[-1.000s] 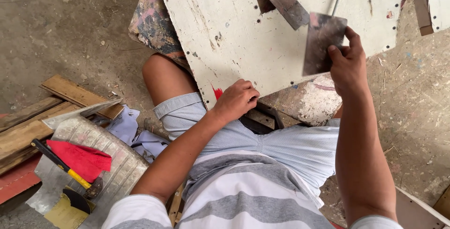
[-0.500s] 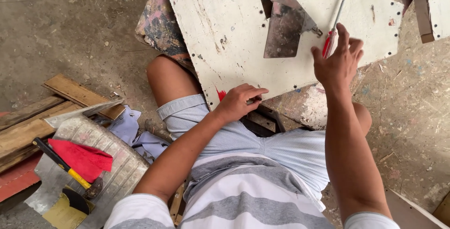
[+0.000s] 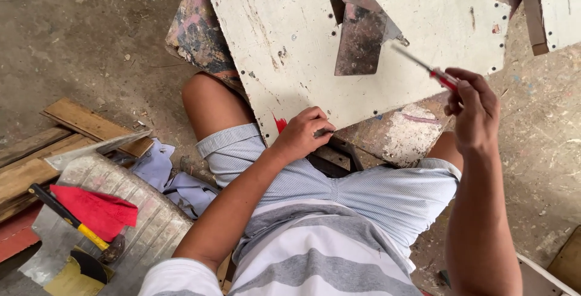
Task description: Finishing the edges of a large letter 'G' cutout by scraping and cleaning with a putty knife and screwdriver.
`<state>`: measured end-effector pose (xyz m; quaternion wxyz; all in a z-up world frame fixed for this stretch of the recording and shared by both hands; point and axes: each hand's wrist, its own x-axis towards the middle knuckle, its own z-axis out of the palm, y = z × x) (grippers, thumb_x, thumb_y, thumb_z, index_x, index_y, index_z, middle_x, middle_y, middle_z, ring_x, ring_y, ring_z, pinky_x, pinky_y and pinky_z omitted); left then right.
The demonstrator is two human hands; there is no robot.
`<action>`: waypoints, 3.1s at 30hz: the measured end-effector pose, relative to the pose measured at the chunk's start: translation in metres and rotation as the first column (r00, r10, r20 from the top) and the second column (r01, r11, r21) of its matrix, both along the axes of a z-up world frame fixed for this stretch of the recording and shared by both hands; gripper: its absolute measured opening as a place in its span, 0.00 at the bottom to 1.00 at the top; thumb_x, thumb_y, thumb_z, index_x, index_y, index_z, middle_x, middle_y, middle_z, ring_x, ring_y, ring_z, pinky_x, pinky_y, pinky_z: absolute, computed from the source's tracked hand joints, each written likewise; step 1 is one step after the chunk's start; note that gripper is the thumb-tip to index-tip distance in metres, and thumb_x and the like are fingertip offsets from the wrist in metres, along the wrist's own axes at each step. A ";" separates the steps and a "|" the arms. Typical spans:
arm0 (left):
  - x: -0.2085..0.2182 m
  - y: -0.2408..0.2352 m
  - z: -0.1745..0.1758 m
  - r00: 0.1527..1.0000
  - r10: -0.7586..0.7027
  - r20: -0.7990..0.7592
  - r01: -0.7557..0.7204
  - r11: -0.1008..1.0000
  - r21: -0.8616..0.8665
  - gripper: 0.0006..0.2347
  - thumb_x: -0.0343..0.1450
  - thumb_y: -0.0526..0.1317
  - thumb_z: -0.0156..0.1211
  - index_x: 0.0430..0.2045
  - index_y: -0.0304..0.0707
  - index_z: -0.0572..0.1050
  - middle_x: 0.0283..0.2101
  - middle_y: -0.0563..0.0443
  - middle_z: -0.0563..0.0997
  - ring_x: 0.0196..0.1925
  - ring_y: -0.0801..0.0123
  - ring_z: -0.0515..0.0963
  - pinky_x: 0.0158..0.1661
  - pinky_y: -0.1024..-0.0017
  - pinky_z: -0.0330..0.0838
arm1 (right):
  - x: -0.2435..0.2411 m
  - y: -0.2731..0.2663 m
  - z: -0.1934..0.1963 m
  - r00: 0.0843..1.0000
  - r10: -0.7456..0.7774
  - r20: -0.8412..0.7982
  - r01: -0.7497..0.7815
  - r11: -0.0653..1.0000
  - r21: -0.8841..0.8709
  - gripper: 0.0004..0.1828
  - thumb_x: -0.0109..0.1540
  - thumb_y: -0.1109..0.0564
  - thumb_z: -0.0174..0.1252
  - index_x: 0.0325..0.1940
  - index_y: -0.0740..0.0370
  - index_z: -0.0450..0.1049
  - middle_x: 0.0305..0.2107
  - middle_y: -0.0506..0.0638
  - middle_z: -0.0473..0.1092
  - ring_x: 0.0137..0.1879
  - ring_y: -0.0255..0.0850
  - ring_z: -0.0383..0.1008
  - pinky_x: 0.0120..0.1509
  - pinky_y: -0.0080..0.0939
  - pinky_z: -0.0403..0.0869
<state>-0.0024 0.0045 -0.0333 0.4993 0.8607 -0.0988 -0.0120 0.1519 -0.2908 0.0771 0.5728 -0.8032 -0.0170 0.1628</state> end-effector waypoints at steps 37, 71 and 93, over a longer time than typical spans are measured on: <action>-0.001 -0.003 -0.005 0.998 0.025 -0.061 -0.026 0.999 -0.018 0.06 0.69 0.34 0.68 0.37 0.34 0.83 0.35 0.54 0.73 0.38 0.68 0.74 0.34 0.72 0.75 | -0.046 0.112 0.093 0.165 0.979 0.123 -0.512 0.192 -0.837 0.07 0.67 0.53 0.55 0.48 0.51 0.75 0.28 0.46 0.66 0.33 0.40 0.64 0.36 0.43 0.72; -0.005 -0.003 -0.010 0.992 0.017 0.127 -0.030 0.995 0.096 0.06 0.71 0.40 0.65 0.35 0.38 0.82 0.33 0.48 0.77 0.40 0.61 0.80 0.45 0.69 0.78 | -0.079 0.136 0.091 0.460 0.765 0.450 -0.558 0.643 -0.524 0.15 0.62 0.59 0.57 0.54 0.59 0.74 0.38 0.56 0.75 0.38 0.48 0.81 0.40 0.48 0.80; 0.001 -0.003 0.011 0.992 0.058 0.115 -0.073 0.989 0.130 0.04 0.70 0.40 0.67 0.33 0.43 0.82 0.30 0.53 0.75 0.37 0.64 0.80 0.42 0.70 0.79 | -0.094 0.123 0.024 0.540 0.408 0.736 -0.305 0.910 -0.281 0.27 0.61 0.63 0.61 0.65 0.59 0.74 0.37 0.55 0.74 0.34 0.45 0.75 0.35 0.45 0.76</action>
